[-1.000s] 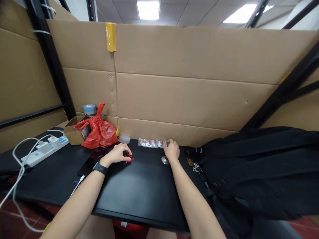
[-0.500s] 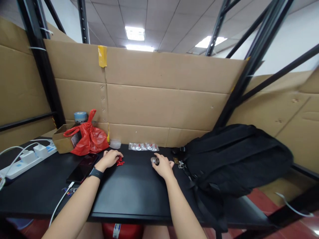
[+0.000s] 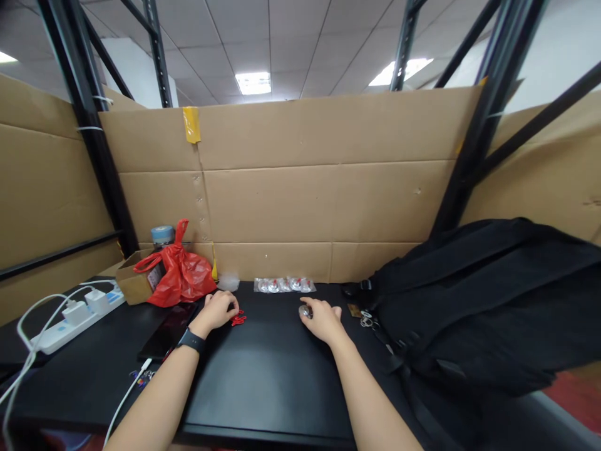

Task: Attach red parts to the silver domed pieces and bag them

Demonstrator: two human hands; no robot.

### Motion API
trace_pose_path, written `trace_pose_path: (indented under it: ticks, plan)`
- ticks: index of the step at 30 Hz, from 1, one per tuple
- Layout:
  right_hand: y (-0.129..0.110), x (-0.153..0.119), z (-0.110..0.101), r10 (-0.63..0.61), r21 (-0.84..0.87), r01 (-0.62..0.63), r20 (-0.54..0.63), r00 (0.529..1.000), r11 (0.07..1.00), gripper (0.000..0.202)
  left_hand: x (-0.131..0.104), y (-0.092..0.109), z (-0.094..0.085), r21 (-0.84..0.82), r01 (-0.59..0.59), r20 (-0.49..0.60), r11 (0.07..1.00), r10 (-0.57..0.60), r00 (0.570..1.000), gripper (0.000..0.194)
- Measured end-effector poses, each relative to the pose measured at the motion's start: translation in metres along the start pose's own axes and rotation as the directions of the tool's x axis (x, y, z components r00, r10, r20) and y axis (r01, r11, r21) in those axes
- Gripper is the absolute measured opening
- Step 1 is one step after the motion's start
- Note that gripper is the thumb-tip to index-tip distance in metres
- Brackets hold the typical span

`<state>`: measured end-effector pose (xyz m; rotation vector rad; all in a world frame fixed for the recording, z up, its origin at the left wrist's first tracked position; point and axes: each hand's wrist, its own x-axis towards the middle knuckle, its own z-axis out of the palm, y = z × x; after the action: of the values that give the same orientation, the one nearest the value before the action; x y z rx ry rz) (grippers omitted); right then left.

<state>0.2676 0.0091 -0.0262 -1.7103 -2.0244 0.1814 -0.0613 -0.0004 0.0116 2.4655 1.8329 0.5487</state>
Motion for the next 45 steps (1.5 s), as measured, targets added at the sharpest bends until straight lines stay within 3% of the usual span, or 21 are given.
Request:
trace_pose_path:
  ticks: [8,12,16,22,25,29,36,40,45]
  plan:
    - [0.004,0.004,-0.007,0.035,0.103,-0.034,-0.008,0.999,0.994,0.037,0.004,0.010,-0.002,-0.067,-0.002,-0.052,0.998,-0.001,0.999,0.016]
    - [0.005,0.002,-0.008,0.059,0.160,-0.057,-0.007,0.998,0.985,0.038,0.006,0.026,0.001,-0.260,-0.085,-0.132,0.962,0.051,0.990,0.017]
    - [0.004,0.002,-0.010,0.046,0.220,-0.046,0.003,0.999,0.974,0.037,0.004,0.042,0.005,-0.350,-0.052,-0.192,0.935,-0.018,0.981,0.014]
    - [-0.002,-0.002,-0.010,-0.049,0.313,0.096,-0.155,0.987,0.945,0.033,-0.003,0.049,0.010,-0.364,-0.023,-0.164,0.931,-0.040,0.986,0.011]
    - [-0.014,-0.008,-0.003,-0.094,0.408,0.177,-0.217,0.972,0.896,0.033,-0.004,0.049,0.012,-0.407,-0.046,-0.173,0.912,-0.028,0.985,0.014]
    - [-0.045,-0.009,0.008,-0.095,0.594,0.180,-0.172,0.981,0.784,0.033,-0.003,0.049,0.011,-0.397,-0.068,-0.194,0.915,-0.012,0.981,0.014]
    - [-0.098,0.016,0.005,-0.261,0.748,0.310,-0.188,0.947,0.587,0.038,0.001,0.045,0.012,-0.416,-0.125,-0.310,0.901,-0.011,0.951,0.011]
    - [-0.110,0.016,0.005,-0.282,0.740,0.373,-0.252,0.926,0.560,0.035,0.007,0.038,0.018,-0.441,-0.164,-0.373,0.883,-0.014,0.928,0.008]
    - [-0.109,0.001,0.004,-0.329,0.718,0.426,-0.282,0.901,0.551,0.039,0.012,0.037,0.024,-0.528,-0.255,-0.371,0.810,0.050,0.927,0.010]
